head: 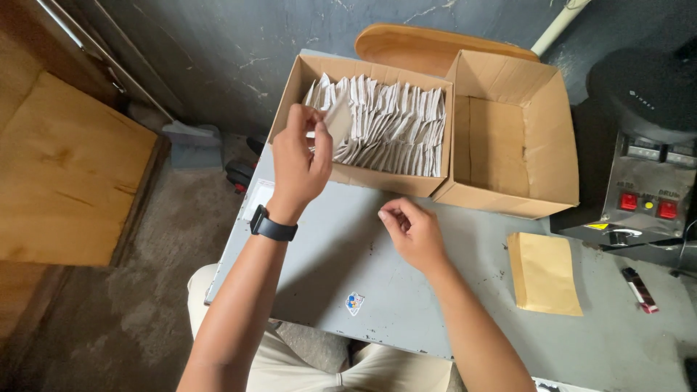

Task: The person takes small white packets from a cardboard box and places them one by one onto a metal table, arranging them in a grid pattern. The person continues this process, building rows of packets on the table surface.

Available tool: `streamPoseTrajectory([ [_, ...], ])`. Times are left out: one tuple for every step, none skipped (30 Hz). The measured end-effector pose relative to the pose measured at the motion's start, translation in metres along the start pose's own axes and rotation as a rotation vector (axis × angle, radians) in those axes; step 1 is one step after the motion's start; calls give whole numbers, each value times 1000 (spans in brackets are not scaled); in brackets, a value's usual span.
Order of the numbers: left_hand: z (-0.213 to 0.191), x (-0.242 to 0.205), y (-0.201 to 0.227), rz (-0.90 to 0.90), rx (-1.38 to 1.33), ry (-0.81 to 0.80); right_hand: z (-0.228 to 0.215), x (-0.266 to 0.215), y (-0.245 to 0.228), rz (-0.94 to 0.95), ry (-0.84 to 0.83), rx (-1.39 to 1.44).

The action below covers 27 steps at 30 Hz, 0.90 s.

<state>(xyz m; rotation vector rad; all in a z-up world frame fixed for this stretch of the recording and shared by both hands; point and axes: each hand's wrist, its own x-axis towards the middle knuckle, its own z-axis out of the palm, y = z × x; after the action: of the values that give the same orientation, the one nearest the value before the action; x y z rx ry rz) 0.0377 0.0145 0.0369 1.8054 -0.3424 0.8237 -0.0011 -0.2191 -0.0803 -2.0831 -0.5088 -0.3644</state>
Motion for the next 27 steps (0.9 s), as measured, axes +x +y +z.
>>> streamPoseTrajectory([
  [6,-7,-4,-5,0,0,1,-3,5,4,-4,0],
  [12,-11,-7,-36,-150,-38,2,-4,11,72,-10,274],
  [18,-16,-11,-66,-299,-76,2,-5,17,140,-17,549],
  [25,-23,-12,-67,-303,-79,-2,-2,14,142,-13,545],
  [31,-31,-14,-120,-409,-155,-6,0,11,140,-27,690],
  [38,-38,-15,-173,-514,-233,-11,4,8,136,-40,834],
  [40,-42,-13,-173,-519,-237,-12,3,10,137,-34,831],
  [41,-46,-12,-215,-520,-291,-12,2,13,124,-34,852],
  [43,-50,-11,-257,-520,-345,-12,2,16,111,-35,872],
  [47,-56,-18,-260,-523,-350,-11,1,15,116,-29,870],
  [51,-63,-25,-279,-518,-364,-10,1,13,158,-10,799],
  [54,-70,-32,-299,-510,-375,-8,2,12,201,4,729],
  [54,-71,-33,-303,-511,-377,-7,2,15,206,5,730],
  [54,-72,-33,-331,-525,-402,-7,1,18,220,38,699],
  [53,-73,-33,-358,-539,-426,-6,1,21,234,72,668],
  [52,-71,-27,-362,-538,-430,-7,3,18,238,74,670],
  [50,-69,-21,-360,-540,-467,-9,4,14,231,114,647],
  [49,-66,-15,-356,-541,-501,-11,7,10,219,154,624],
  [49,-68,-15,-355,-541,-502,-12,8,9,219,155,624],
  [50,-71,-14,-339,-482,-532,-14,8,8,227,185,615],
  [50,-74,-13,-323,-423,-562,-15,7,6,234,214,605],
  [51,-74,-12,-323,-424,-564,-15,7,5,236,217,604],
  [52,-75,-11,-345,-426,-558,-15,6,4,242,208,629],
  [53,-75,-10,-367,-427,-550,-14,6,2,248,199,653],
  [55,-76,-10,-366,-428,-551,-11,5,2,247,200,653],
  [57,-77,-10,-361,-436,-545,-9,4,2,267,168,667],
  [59,-77,-9,-356,-444,-539,-6,4,2,287,136,681],
])
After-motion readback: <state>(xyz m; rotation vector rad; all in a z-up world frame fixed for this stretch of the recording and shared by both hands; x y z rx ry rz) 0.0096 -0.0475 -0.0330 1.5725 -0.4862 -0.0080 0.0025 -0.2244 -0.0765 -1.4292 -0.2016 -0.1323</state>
